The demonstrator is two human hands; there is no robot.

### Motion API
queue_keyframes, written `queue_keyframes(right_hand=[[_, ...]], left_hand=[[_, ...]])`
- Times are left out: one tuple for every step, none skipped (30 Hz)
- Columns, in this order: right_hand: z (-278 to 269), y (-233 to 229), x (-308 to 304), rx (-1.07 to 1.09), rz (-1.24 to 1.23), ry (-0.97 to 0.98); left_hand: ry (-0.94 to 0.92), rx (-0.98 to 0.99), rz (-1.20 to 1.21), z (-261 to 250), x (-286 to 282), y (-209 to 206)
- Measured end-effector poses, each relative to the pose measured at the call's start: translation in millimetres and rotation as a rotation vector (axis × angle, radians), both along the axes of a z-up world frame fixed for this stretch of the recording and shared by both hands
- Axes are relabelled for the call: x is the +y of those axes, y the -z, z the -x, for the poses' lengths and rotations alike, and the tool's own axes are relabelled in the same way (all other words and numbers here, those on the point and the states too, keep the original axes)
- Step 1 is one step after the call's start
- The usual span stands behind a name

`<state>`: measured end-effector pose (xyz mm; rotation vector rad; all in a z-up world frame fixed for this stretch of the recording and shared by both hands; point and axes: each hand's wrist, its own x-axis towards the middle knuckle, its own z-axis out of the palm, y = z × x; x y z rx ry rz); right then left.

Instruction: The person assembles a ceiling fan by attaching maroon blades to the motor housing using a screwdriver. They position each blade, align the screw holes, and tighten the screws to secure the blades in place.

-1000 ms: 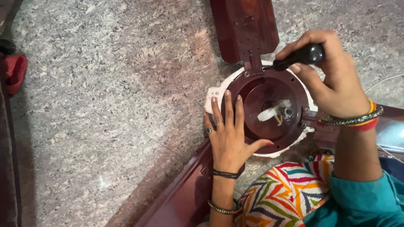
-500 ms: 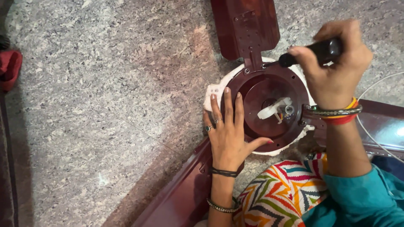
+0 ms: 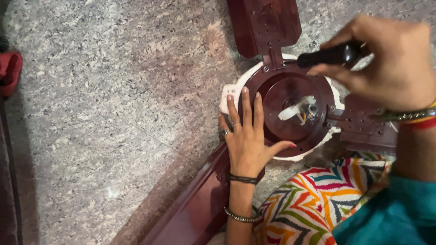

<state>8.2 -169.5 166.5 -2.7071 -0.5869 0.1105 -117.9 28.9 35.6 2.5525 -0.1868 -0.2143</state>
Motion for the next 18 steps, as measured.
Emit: queue_keyframes(right_hand=[[-6.0, -6.3, 1.3, 0.036, 0.166, 0.008], [-10.1, -9.7, 3.9, 0.072, 0.332, 0.019], [-12.6, -11.0, 7.7, -0.024, 0.353, -0.12], [-16.9, -13.6, 11.2, -0.131, 0.374, -0.256], [-19.4, -17.2, 13.4, -0.237, 0.395, -0.393], [-19.5, -19.4, 15.5, -0.244, 0.429, -0.434], [-18.3, -20.4, 17.6, -0.251, 0.462, -0.475], [-16.5, -20.8, 19.2, -0.253, 0.49, -0.52], [-15.1, -21.9, 19.3, -0.255, 0.498, -0.535], [-13.2, -22.9, 18.6, -0.254, 0.507, -0.549], [-12.3, -22.7, 18.0, -0.253, 0.515, -0.562], [-12.7, -22.1, 17.1, -0.27, 0.553, -0.564], [-14.5, -21.3, 16.1, -0.287, 0.591, -0.565], [-16.2, -20.3, 15.2, -0.305, 0.629, -0.565], [-17.0, -19.4, 14.5, -0.372, 0.652, -0.585], [-18.6, -18.3, 14.7, -0.441, 0.675, -0.605], [-20.0, -17.4, 15.0, -0.511, 0.698, -0.624], [-21.5, -15.7, 15.9, -0.538, 0.689, -0.617]], left_hand=[[-0.003, -0.005, -0.004, 0.2, 0.3, 0.7], [-0.005, -0.01, -0.006, 0.3, 0.2, 1.5], [-0.006, -0.015, -0.009, 1.7, 0.4, 1.0], [-0.007, -0.01, -0.011, -0.1, 0.7, 0.2], [-0.008, -0.004, -0.013, -1.7, 0.3, -1.1], [-0.012, 0.005, -0.018, -1.8, 0.2, -2.2], [-0.009, -0.009, -0.014, -2.9, -0.2, -2.2], [-0.009, -0.016, -0.013, -2.7, 0.1, -1.9], [-0.009, -0.024, -0.013, -2.5, 0.4, -1.1], [-0.01, -0.024, -0.016, -1.9, 0.6, 0.0], [-0.01, -0.025, -0.019, -1.8, 0.5, 1.5], [-0.009, -0.025, -0.02, -1.5, -0.1, 2.8], [-0.011, -0.029, -0.019, -1.2, -0.7, 4.0], [-0.013, -0.035, -0.019, -1.1, -1.1, 5.1], [-0.015, -0.04, -0.018, -0.7, -1.4, 5.5], [-0.014, -0.039, -0.013, -0.9, -1.4, 5.5], [-0.013, -0.037, -0.008, -1.2, -1.4, 5.1], [-0.014, -0.039, -0.004, -2.4, -1.6, 5.1]])
